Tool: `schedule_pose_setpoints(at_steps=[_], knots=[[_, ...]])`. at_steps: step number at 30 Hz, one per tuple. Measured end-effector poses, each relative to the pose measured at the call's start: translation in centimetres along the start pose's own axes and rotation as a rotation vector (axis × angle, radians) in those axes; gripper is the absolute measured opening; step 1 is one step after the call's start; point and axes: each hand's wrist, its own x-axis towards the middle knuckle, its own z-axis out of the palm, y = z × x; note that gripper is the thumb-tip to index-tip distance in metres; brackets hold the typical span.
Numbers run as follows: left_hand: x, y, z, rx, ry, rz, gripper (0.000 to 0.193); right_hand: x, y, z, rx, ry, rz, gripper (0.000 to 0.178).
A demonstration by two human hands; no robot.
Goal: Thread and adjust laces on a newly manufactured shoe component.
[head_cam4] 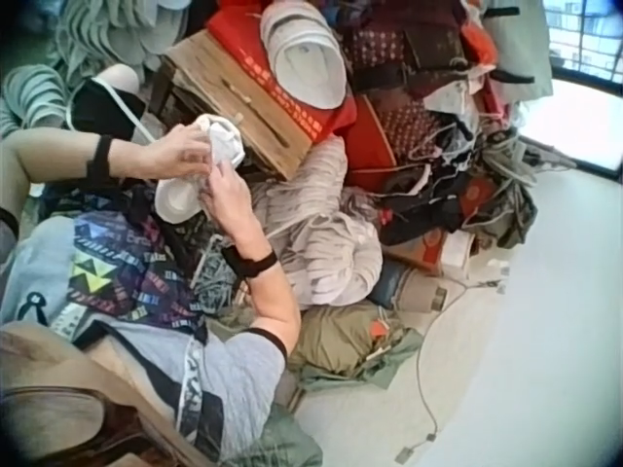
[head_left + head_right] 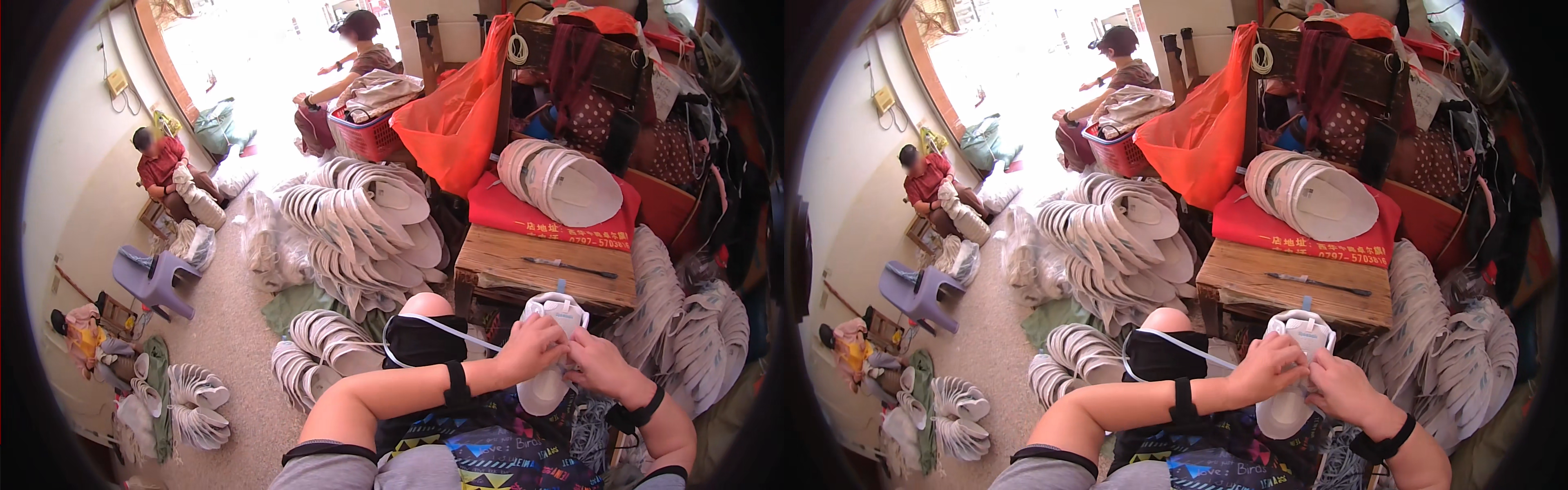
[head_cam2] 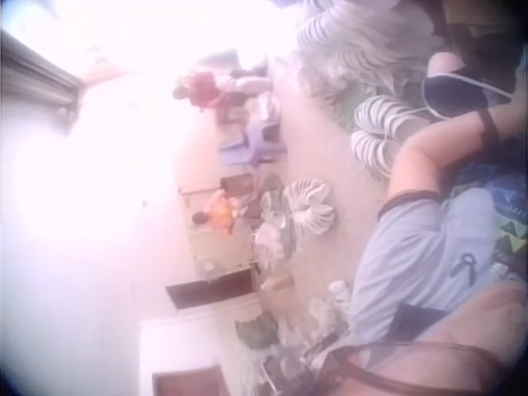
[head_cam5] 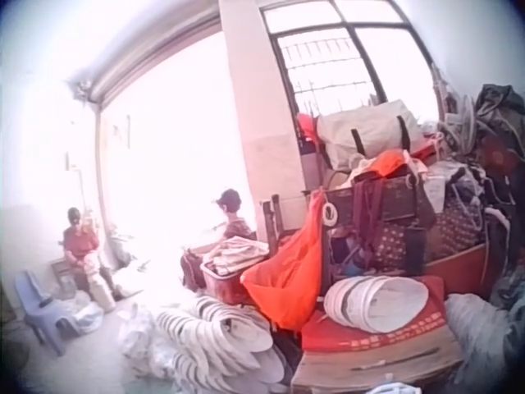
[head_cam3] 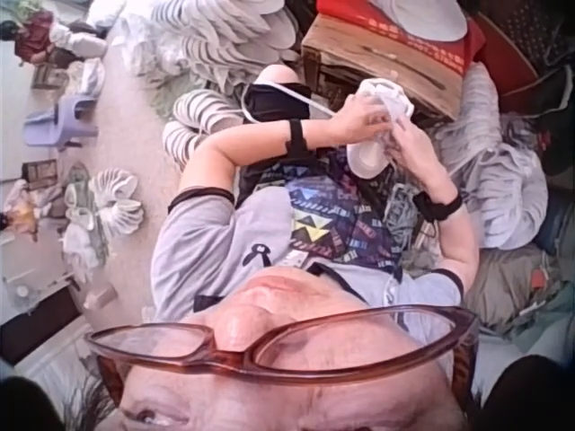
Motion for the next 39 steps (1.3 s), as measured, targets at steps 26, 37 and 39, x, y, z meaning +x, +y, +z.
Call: schedule_pose_setpoints(at_steps=[26, 37, 39], knots=[[0.8, -2.2, 1.5, 0.022, 0.012, 0.317, 0.012, -0.4, -0.4, 7.2, 0.466, 0.677, 0.457, 0.013], [0.3, -3.0, 1.3, -0.026, -0.028, 0.289, 0.012, 1.4, -3.1, 1.3, -0.117, 0.455, 0.283, 0.008], [-0.1, -3.0, 1.2, -0.004, -0.022, 0.335, 0.012, 0.8, -3.8, 1.0, -0.039, 0.356, 0.310, 0.009]])
